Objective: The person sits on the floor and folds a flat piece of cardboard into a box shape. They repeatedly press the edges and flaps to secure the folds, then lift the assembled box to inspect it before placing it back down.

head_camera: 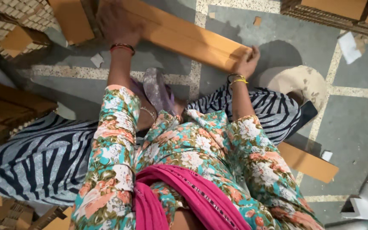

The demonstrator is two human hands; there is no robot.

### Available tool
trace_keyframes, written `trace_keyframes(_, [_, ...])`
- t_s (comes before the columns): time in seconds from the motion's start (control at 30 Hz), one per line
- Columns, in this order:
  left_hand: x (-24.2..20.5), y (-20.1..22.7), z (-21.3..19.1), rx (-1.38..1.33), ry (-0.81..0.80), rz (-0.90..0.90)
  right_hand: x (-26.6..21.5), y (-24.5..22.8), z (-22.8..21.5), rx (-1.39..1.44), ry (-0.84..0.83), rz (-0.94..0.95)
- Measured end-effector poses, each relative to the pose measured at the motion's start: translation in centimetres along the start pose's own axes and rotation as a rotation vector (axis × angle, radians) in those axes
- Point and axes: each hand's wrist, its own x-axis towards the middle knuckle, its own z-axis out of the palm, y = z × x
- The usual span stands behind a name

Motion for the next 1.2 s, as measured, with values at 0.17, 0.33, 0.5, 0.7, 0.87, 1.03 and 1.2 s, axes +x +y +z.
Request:
trace_keyframes(0.17, [2.2, -3.0, -0.3, -0.402, 0.400, -0.089, -0.9, -3.9, -0.5, -0.595, -0.065, -0.043])
trace_keyframes(0.33, [2.2, -3.7, 0.3, 0.135, -0.137, 0.007, 1.9, -6.2, -1.5, -0.713, -0.144, -0.084])
trace_keyframes(0.5, [-4.6, -5.4, -0.1, 0.331, 0.048, 0.101, 3.4, -8.9, -2.1, -0.990, -0.178, -0.423])
trace_keyframes(0.7, [-5.2, -3.4, -0.8, 0.097, 0.297, 0.506, 2.4, -13.5, 1.1, -0.843, -0.764, -0.737])
trace_keyframes(0.87, [-5.2, -2.3, -1.9, -0.208, 0.178, 0.511, 2.1, -16.1, 1.2, -0.708, -0.763, -0.662])
trace_keyframes(1.03, [-5.1, -1.7, -3.0, -0.184, 0.130, 0.500, 2.5, -16.7, 1.7, -0.739, -0.762, -0.616])
trace_keyframes(1.2, [-5.2, -1.5, -2.8, -0.182, 0.178, 0.489, 2.4, -17.0, 1.6, -0.703, -0.769, -0.588])
